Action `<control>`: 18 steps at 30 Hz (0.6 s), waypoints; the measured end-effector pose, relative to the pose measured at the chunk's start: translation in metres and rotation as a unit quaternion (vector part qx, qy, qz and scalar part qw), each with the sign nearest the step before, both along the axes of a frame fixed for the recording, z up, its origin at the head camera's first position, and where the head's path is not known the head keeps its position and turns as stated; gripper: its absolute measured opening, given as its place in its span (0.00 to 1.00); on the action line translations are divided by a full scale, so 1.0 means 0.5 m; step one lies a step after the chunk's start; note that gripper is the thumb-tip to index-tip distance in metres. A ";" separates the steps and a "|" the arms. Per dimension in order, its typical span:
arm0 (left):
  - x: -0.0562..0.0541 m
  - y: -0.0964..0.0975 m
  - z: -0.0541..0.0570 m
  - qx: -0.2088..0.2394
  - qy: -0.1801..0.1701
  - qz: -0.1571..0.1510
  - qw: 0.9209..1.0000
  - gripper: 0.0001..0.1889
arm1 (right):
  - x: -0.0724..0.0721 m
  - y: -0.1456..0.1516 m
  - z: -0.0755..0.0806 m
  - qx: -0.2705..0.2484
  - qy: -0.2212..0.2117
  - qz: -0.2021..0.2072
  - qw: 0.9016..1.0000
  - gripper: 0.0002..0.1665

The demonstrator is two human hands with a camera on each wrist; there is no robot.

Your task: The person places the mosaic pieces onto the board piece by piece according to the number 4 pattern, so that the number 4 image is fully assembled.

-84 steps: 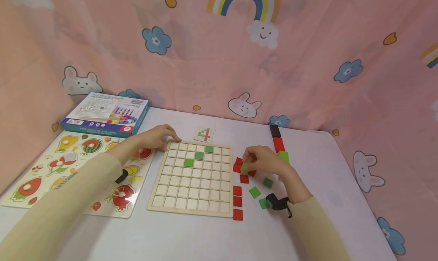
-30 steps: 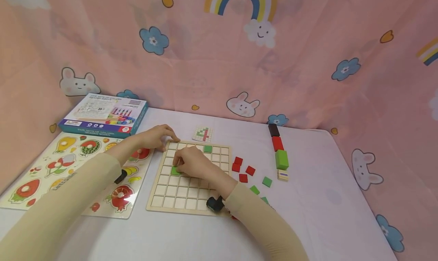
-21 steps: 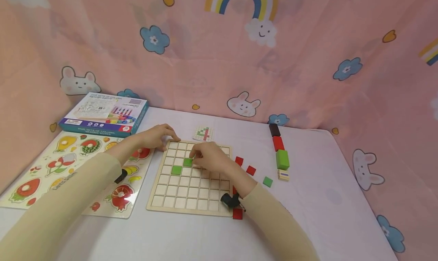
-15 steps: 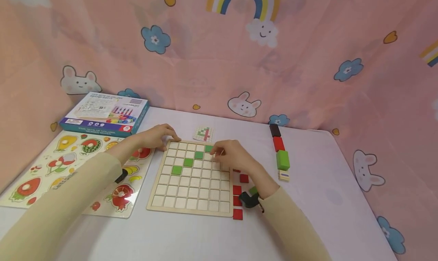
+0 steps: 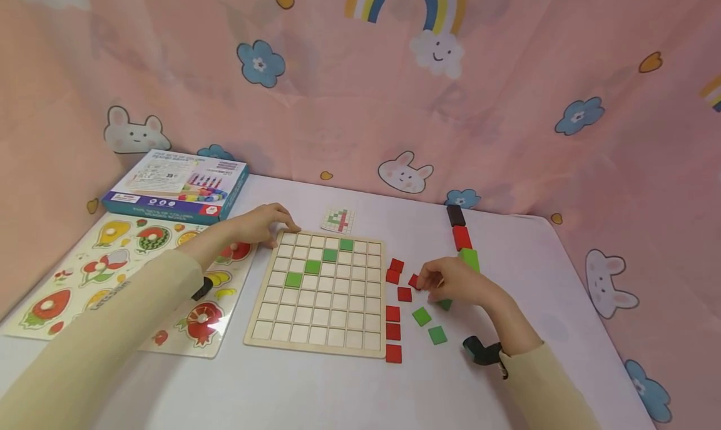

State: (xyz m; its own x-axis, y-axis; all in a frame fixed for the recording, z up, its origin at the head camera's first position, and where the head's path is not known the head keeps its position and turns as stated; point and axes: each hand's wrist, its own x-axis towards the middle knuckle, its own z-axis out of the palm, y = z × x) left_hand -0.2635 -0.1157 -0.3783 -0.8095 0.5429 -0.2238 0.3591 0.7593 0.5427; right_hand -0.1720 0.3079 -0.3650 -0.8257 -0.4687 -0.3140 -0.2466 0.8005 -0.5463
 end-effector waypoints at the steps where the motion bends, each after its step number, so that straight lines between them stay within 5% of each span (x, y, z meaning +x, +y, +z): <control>1: -0.001 0.000 0.000 0.000 0.001 -0.002 1.000 0.27 | 0.004 0.004 0.001 0.007 -0.004 -0.003 1.000 0.11; 9: -0.001 0.001 -0.002 -0.004 0.001 -0.002 1.000 0.27 | 0.022 0.017 -0.003 0.035 -0.010 0.012 0.999 0.23; 18: 0.003 0.001 0.003 -0.002 0.004 -0.005 1.000 0.27 | 0.015 0.014 -0.011 0.045 -0.004 0.017 0.999 0.20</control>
State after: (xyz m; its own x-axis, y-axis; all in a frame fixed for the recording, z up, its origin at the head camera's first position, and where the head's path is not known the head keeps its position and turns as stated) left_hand -0.2618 -0.1150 -0.3766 -0.8056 0.5502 -0.2198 0.3707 0.7575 0.5374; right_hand -0.1646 0.3150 -0.3706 -0.8068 -0.4659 -0.3633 -0.2706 0.8380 -0.4738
